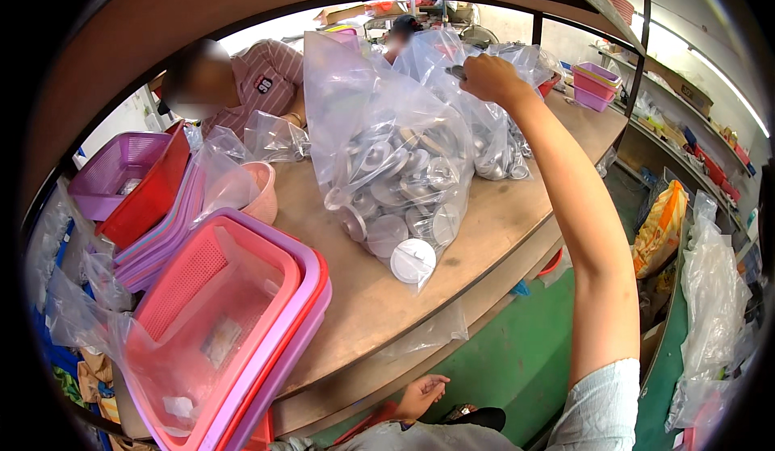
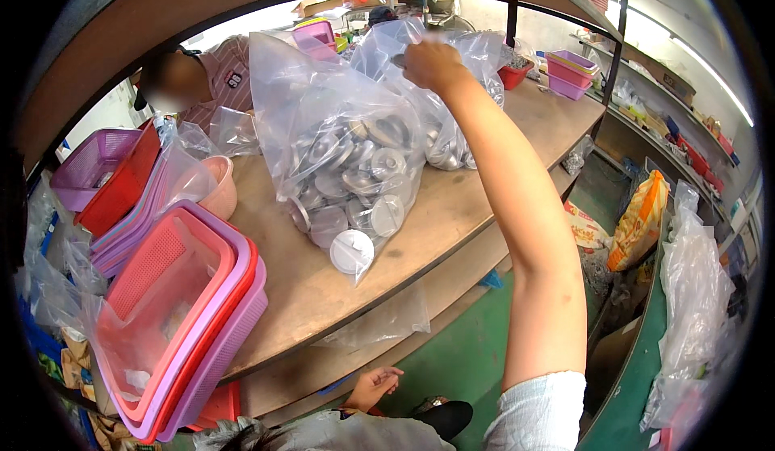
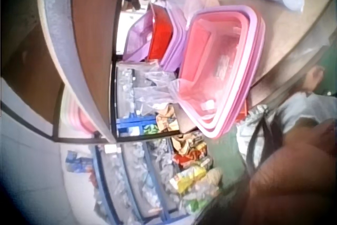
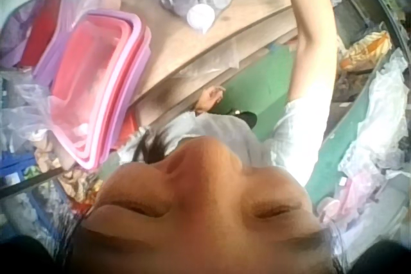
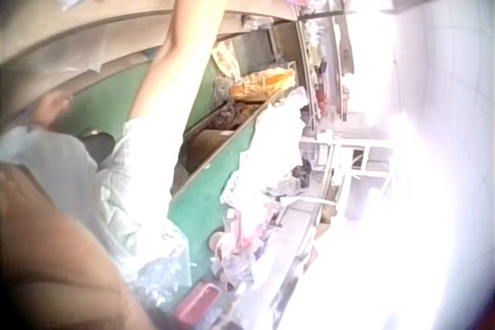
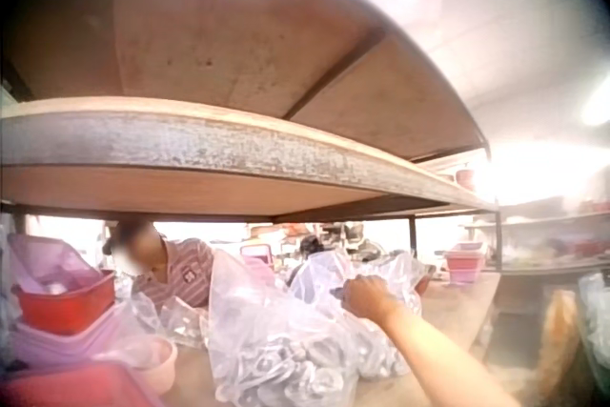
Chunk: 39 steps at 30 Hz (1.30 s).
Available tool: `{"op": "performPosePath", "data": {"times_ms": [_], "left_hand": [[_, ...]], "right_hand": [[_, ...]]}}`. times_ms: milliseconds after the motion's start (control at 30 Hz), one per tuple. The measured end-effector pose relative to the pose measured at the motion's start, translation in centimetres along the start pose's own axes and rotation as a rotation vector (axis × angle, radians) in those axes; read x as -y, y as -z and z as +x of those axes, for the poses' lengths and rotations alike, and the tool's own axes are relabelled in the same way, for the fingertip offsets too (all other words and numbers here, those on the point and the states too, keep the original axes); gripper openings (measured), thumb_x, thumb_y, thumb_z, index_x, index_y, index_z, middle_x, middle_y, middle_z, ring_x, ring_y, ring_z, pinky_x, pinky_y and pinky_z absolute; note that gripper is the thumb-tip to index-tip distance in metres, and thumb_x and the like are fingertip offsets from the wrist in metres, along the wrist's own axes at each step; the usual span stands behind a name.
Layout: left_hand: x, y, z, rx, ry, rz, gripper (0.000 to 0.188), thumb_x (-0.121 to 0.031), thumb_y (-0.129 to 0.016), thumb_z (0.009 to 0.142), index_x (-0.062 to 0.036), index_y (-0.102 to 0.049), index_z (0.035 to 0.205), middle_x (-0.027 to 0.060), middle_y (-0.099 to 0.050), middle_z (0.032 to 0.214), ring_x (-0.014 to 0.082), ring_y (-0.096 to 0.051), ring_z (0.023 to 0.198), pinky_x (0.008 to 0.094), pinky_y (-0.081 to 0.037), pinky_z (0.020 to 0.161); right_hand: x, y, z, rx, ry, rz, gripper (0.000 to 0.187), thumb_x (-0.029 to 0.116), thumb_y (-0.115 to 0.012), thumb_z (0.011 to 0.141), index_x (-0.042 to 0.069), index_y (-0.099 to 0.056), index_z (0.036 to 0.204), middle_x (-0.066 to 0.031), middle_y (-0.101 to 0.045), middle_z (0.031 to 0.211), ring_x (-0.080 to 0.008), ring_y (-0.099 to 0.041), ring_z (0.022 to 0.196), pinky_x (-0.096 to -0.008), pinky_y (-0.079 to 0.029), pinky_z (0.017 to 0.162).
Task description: The person sorts small white plastic components and metal washers on a green workbench. They pick up items from a pile, separate them by type, and place them into clear plastic bags or pink bins. The person occasionally reaches for supplies on a nearby shelf.
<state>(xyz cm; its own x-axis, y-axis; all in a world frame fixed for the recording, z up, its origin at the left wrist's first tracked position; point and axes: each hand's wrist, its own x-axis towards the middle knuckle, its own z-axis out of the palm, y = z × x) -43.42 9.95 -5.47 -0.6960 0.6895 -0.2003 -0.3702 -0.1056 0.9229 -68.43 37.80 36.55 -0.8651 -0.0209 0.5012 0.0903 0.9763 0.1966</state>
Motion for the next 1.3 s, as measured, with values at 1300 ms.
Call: {"op": "performPosePath", "data": {"times_ms": [1300], "left_hand": [[1.1,0.5,-0.7,0.036,-0.042,-0.035,0.018,-0.009,-0.048,0.090,-0.0025,-0.055,0.105,-0.0002,-0.053,0.077,0.0052,-0.048,0.068,0.0176,-0.039,0.061]], "right_hand": [[-1.0,-3.5,1.2,0.267,-0.203,0.169,0.031,0.008,-0.048,0.073,0.000,-0.060,0.100,-0.0199,-0.059,0.105,-0.0318,-0.058,0.096,-0.0416,-0.047,0.078]]}}
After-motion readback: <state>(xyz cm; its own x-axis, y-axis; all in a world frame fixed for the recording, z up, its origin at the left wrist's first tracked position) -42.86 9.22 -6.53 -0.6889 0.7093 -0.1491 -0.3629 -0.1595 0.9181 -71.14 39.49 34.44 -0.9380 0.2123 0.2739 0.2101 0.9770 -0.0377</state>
